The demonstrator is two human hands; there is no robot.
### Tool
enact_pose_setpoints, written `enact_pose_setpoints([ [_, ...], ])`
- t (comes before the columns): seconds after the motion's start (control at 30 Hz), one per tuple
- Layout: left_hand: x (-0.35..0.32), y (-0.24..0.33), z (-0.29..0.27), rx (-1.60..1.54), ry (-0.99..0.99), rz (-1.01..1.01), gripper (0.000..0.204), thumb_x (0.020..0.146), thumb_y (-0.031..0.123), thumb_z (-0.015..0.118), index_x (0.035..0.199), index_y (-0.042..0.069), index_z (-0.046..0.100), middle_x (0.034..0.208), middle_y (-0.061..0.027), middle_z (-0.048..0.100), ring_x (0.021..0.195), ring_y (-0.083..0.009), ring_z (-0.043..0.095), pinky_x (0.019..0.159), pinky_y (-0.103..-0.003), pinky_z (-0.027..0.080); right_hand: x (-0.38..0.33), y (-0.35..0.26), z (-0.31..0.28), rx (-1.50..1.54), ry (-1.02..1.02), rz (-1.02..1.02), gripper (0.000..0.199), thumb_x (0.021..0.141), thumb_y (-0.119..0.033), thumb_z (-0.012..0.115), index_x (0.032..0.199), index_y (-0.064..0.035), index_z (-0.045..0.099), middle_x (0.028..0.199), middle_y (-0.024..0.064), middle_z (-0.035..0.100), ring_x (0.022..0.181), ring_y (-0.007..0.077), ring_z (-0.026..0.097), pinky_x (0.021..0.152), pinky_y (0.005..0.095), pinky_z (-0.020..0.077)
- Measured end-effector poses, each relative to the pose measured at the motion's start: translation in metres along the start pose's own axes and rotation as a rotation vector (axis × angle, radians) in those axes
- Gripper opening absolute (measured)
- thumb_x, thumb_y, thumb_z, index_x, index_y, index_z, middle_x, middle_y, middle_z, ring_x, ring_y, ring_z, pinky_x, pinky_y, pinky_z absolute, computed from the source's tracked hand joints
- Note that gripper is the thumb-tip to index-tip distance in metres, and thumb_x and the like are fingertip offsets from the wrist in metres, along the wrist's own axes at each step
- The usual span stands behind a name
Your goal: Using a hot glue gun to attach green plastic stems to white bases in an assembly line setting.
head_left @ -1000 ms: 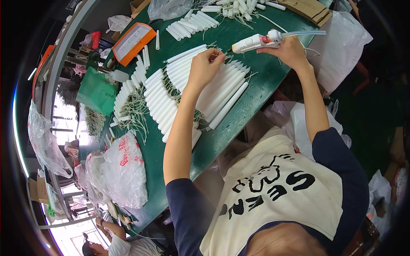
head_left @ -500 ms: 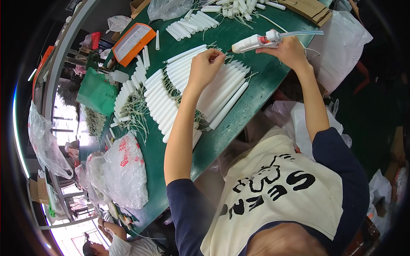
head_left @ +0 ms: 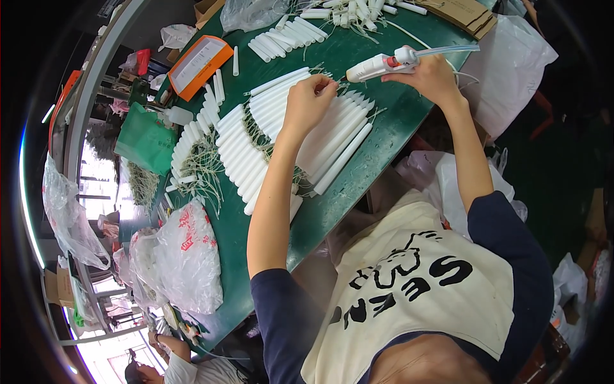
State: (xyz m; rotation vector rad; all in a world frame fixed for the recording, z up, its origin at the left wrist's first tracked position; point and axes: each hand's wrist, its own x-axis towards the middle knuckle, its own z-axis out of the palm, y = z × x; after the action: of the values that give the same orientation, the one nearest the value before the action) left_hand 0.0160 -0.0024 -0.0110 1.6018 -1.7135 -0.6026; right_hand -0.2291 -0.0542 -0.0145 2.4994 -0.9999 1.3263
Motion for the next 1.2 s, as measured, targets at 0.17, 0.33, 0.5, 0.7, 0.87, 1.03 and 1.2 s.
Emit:
enact_pose_setpoints([
  [0.17,-0.0007,0.0025,0.0001,0.015,-0.005,0.010,0.022,0.079,0.020,0.060,0.085,0.000,0.065,0.071,-0.0111,0.064,0.063,-0.0180,0.059,0.061,-0.029,0.045,-0.0009,0.0024,0.0008,0.002,0.005,0.013,0.046,0.062,-0.045,0.077,0.068,-0.0021,0.061,0.052,0.0110,0.055,0.047,0.0286,0.056,0.046,0.0336,0.0441],
  [0.33,-0.0005,-0.0006,0.0008,0.009,-0.001,-0.003,0.022,0.078,0.020,0.060,0.085,0.000,0.065,0.071,-0.0122,0.064,0.063,-0.0198,0.059,0.062,-0.029,0.045,-0.0010,0.0006,-0.0008,0.001,-0.012,0.023,0.046,0.063,-0.044,0.077,0.071,-0.0017,0.062,0.053,0.0112,0.055,0.048,0.0289,0.056,0.046,0.0330,0.0443],
  [0.5,-0.0010,0.0016,0.0010,0.033,-0.004,-0.007,0.022,0.078,0.021,0.060,0.085,0.000,0.065,0.072,-0.0125,0.064,0.064,-0.0207,0.060,0.063,-0.030,0.046,-0.0041,0.0038,0.0039,0.003,-0.024,0.029,0.046,0.063,-0.044,0.076,0.074,-0.0015,0.063,0.053,0.0112,0.055,0.048,0.0288,0.056,0.046,0.0329,0.0444],
  [0.7,-0.0005,0.0013,0.0010,0.035,0.000,-0.014,0.023,0.078,0.021,0.060,0.085,0.000,0.065,0.072,-0.0133,0.064,0.065,-0.0215,0.060,0.063,-0.030,0.046,-0.0023,0.0004,-0.0016,-0.003,-0.028,0.021,0.049,0.063,-0.045,0.076,0.078,0.0000,0.063,0.055,0.0111,0.056,0.049,0.0282,0.056,0.047,0.0326,0.0446],
  [0.87,0.0001,0.0014,0.0016,0.039,0.007,-0.008,0.024,0.078,0.022,0.060,0.085,-0.001,0.065,0.072,-0.0139,0.064,0.064,-0.0218,0.060,0.063,-0.030,0.046,-0.0041,0.0040,0.0017,0.002,-0.016,0.021,0.050,0.063,-0.045,0.077,0.079,0.0004,0.064,0.055,0.0111,0.056,0.048,0.0279,0.056,0.046,0.0322,0.0447],
  [1.03,-0.0008,0.0026,0.0030,0.038,0.003,-0.009,0.024,0.078,0.022,0.060,0.085,-0.001,0.065,0.072,-0.0139,0.064,0.064,-0.0219,0.060,0.063,-0.030,0.046,-0.0034,0.0013,-0.0017,-0.017,-0.016,0.002,0.051,0.063,-0.045,0.076,0.083,0.0007,0.064,0.056,0.0110,0.057,0.049,0.0278,0.056,0.047,0.0321,0.0450],
  [1.2,-0.0010,-0.0016,0.0028,0.041,-0.001,-0.012,0.024,0.078,0.022,0.060,0.084,-0.001,0.065,0.071,-0.0133,0.064,0.063,-0.0215,0.059,0.063,-0.030,0.046,-0.0027,0.0003,0.0013,-0.009,0.020,-0.011,0.048,0.066,-0.047,0.073,0.080,-0.0024,0.061,0.054,0.0091,0.054,0.048,0.0266,0.055,0.047,0.0315,0.0434],
])
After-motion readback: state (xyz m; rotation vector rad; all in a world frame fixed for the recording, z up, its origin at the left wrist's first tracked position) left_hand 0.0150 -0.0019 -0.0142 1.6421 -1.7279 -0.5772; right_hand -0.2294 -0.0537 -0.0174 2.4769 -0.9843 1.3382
